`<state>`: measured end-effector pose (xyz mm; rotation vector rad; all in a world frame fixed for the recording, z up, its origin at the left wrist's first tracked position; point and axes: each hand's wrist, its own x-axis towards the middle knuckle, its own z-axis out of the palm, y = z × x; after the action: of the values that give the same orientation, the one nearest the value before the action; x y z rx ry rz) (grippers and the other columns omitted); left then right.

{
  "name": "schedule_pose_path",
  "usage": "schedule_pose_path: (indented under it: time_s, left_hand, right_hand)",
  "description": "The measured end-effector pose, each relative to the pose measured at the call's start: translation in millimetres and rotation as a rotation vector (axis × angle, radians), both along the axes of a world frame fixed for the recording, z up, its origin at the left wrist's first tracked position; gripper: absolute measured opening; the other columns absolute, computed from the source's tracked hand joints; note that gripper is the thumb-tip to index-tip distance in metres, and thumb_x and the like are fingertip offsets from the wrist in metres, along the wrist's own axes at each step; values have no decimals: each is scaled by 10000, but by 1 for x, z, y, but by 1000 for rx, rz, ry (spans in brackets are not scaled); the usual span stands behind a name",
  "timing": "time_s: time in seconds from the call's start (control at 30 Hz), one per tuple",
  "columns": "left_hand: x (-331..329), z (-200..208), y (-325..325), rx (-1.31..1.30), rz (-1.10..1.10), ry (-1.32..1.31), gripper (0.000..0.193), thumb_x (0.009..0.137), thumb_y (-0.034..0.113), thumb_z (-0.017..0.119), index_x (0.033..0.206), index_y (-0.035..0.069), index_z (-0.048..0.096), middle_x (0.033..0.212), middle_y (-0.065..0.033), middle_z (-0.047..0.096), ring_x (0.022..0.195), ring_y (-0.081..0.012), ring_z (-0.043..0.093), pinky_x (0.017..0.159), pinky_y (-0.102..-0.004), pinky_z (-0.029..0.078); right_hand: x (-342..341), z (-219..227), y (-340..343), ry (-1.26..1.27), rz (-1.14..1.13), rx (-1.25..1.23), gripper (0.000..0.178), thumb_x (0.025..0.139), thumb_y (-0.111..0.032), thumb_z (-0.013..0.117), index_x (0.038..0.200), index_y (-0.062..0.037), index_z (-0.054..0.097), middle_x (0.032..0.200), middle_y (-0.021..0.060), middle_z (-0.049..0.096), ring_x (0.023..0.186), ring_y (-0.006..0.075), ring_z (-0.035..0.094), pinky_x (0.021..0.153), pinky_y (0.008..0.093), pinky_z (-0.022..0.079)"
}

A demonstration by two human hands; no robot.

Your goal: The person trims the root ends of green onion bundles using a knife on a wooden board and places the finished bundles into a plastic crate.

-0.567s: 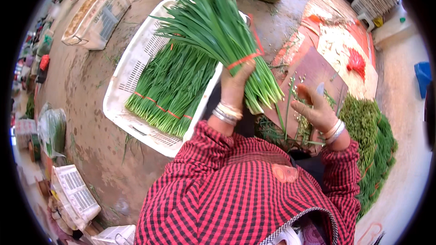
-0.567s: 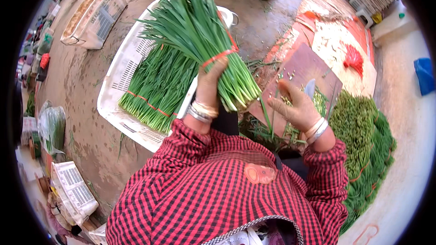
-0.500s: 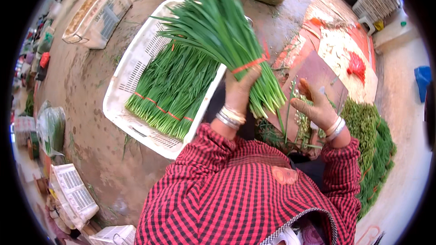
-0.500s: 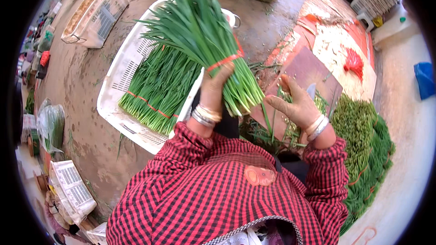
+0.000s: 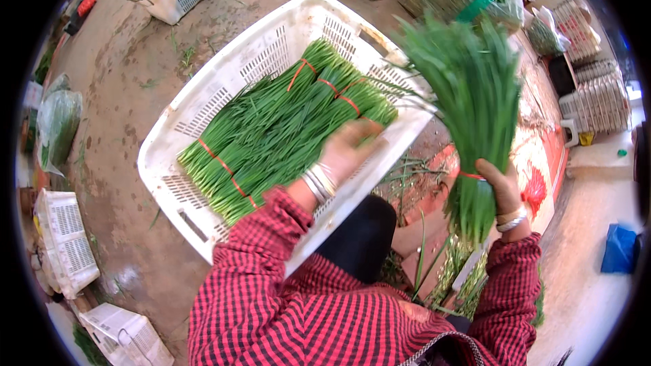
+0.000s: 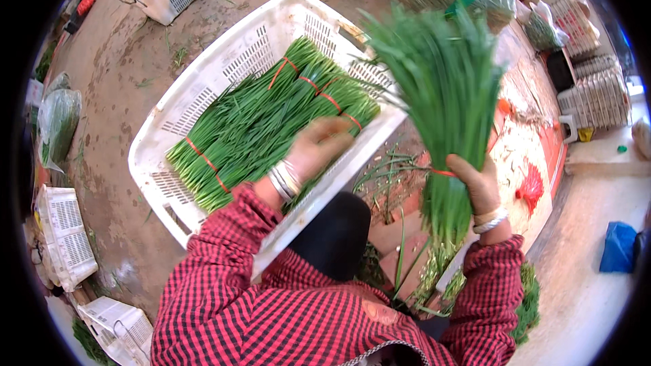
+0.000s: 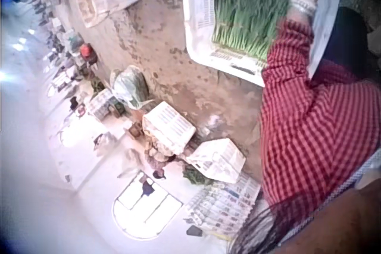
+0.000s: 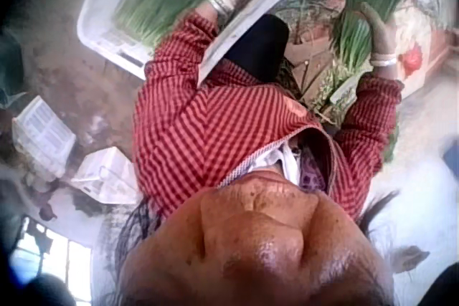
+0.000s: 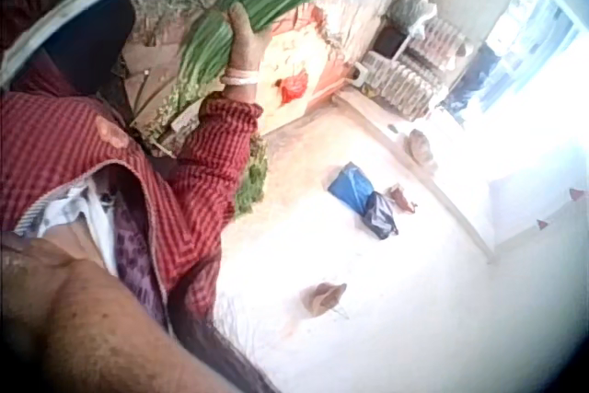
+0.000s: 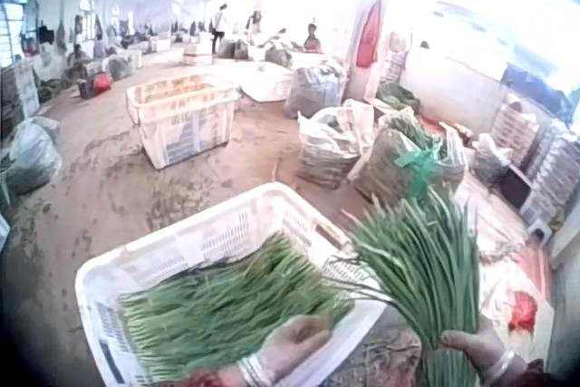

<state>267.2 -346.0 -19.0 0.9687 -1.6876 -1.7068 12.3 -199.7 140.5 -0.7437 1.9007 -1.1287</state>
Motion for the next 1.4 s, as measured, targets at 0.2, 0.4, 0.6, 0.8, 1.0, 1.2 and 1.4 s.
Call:
schedule_pose_path:
  time_s: [0.2, 0.4, 0.6, 0.8, 1.0, 1.2, 1.4]
  left_hand:
    - [22, -112, -177, -425, 407, -506, 590, 893, 538, 584, 1178, 24, 628, 1159, -205, 635, 1121, -349, 592, 968, -424, 461]
    - [-6, -147, -263, -245, 257, -770, 869, 791, 693, 594, 1285, -19, 523, 1193, -215, 636, 1103, -359, 616, 946, -413, 476]
    - [-17, -159, -253, -288, 183, -875, 842, 779, 646, 629, 1403, 100, 480, 1237, -163, 643, 1132, -335, 618, 946, -407, 491]
    - [-30, -139, -222, -210, 101, -799, 634, 857, 548, 579, 1310, 104, 567, 1291, -124, 621, 1225, -312, 554, 938, -396, 499]
    - [-53, -188, -198, -332, 535, -228, 499, 874, 457, 585, 1273, 158, 580, 1216, -118, 643, 1161, -254, 583, 980, -403, 439]
    - [-40, -191, -204, -590, 550, -756, 553, 812, 375, 651, 1254, 56, 558, 1211, -157, 575, 1063, -325, 571, 921, -416, 460]
    - [-18, -160, -207, -897, 586, -504, 553, 820, 328, 686, 1269, 30, 559, 1248, -147, 574, 1105, -342, 550, 965, -450, 428]
  right_hand:
    - [-68, 27, -84, 127, -52, -235, 448, 855, -142, 727, 1251, 3, 575, 1151, 61, 647, 983, 169, 629, 884, 295, 503]
    - [-53, 52, -190, 387, 149, -181, 415, 853, -118, 730, 1219, 15, 587, 1094, 65, 661, 925, 140, 632, 838, 285, 518]
    - [56, 33, -290, 573, 526, -224, 461, 807, -71, 764, 1213, 41, 576, 1086, 96, 677, 905, 158, 659, 806, 285, 538]
    - [142, -40, -363, 1122, 1233, -595, 747, 666, -162, 852, 1313, -22, 506, 1215, 163, 625, 1087, 301, 627, 949, 368, 498]
    - [189, -189, -390, 1586, 1267, 109, 737, 803, -161, 686, 1466, -150, 364, 1473, 150, 417, 1410, 308, 349, 1177, 499, 238]
    - [137, -204, -317, 1148, 1290, -93, 589, 841, -213, 660, 1373, -59, 459, 1367, 192, 486, 1307, 366, 436, 1125, 500, 304]
    - [79, -148, -227, 908, 1242, -74, 471, 828, -188, 693, 1252, -35, 558, 1176, 180, 599, 1154, 361, 546, 1024, 474, 395]
